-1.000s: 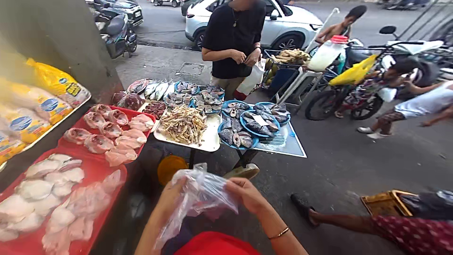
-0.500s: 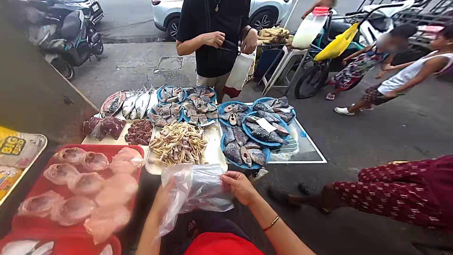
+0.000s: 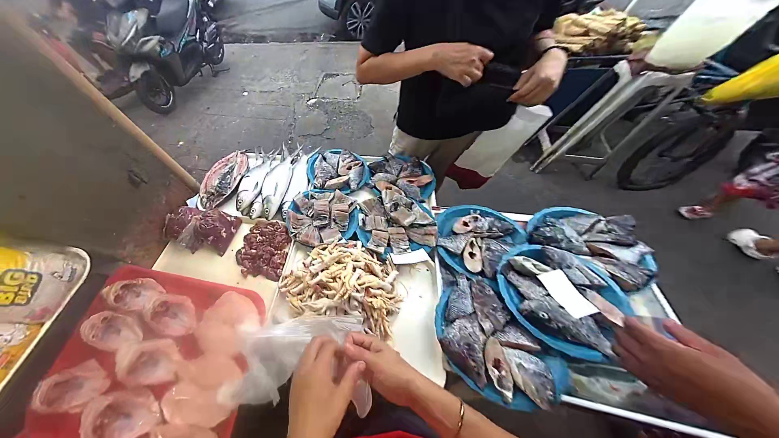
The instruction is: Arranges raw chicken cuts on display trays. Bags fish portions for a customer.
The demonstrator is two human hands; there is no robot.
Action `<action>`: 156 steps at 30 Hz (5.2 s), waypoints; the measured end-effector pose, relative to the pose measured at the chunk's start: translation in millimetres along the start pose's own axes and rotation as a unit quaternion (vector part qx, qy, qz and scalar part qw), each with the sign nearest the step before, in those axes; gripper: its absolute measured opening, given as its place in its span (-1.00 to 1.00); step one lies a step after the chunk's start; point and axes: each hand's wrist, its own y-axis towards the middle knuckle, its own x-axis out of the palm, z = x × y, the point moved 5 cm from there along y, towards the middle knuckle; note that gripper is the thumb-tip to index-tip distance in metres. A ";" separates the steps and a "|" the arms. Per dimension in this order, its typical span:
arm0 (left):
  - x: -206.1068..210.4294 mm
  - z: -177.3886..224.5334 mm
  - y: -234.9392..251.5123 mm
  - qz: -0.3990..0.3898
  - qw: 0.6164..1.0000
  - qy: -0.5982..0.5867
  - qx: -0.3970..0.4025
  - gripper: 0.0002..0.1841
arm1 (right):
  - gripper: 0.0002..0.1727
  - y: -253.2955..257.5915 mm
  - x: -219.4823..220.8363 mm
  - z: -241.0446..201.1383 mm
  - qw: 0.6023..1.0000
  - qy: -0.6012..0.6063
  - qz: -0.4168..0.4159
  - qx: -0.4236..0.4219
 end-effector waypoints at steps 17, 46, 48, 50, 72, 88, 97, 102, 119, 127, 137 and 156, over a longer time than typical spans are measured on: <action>-90.3 -1.4 49.6 0.137 0.989 -0.060 -0.006 -0.76 | -0.93 77.9 -39.8 -41.6 0.994 -0.092 -0.055 -0.019; -16.8 -45.2 103.5 -0.120 0.971 0.134 -0.157 -0.67 | -0.47 229.8 -158.2 -100.4 0.696 -0.674 0.118 0.219; -20.5 -44.5 98.4 -0.091 0.979 0.110 -0.148 -0.76 | -0.48 229.3 -155.4 -98.6 0.682 -0.687 0.114 0.224; -21.6 -46.3 91.1 -0.074 0.983 0.079 -0.147 -0.82 | -0.46 226.5 -154.4 -98.1 0.680 -0.687 0.111 0.229; -29.2 8.3 101.7 -0.032 0.895 -0.425 -0.132 -0.38 | -0.82 79.0 -76.6 -117.3 0.855 -0.505 0.002 -0.120; 106.7 -18.4 200.1 -0.045 0.738 -0.549 -0.389 -0.55 | -0.56 240.5 -197.8 -107.6 0.819 -0.521 0.152 0.185; 102.8 -30.3 201.2 -0.024 0.742 -0.551 -0.380 -0.55 | -0.61 241.3 -192.2 -94.1 0.862 -0.347 0.352 0.114; 95.2 -29.0 205.3 -0.030 0.776 -0.525 -0.349 -0.57 | -0.63 242.5 -197.0 -101.0 0.874 -0.274 0.393 0.079; 77.1 -46.7 201.8 -0.018 0.821 -0.451 -0.349 -0.64 | -0.80 262.3 -188.2 -117.6 0.938 -0.055 0.292 0.179; 68.4 -82.5 203.5 0.022 0.866 -0.345 -0.361 -0.59 | -0.83 262.7 -187.8 -100.7 0.942 -0.043 0.277 0.186; 52.0 -97.7 201.2 -0.004 0.860 -0.333 -0.387 -0.69 | -0.86 250.7 -176.0 -96.8 0.954 0.050 0.289 0.062; -2.1 -94.8 210.5 0.021 0.910 -0.310 -0.275 -0.61 | -0.85 191.5 -139.3 -130.4 0.983 0.034 0.182 -0.022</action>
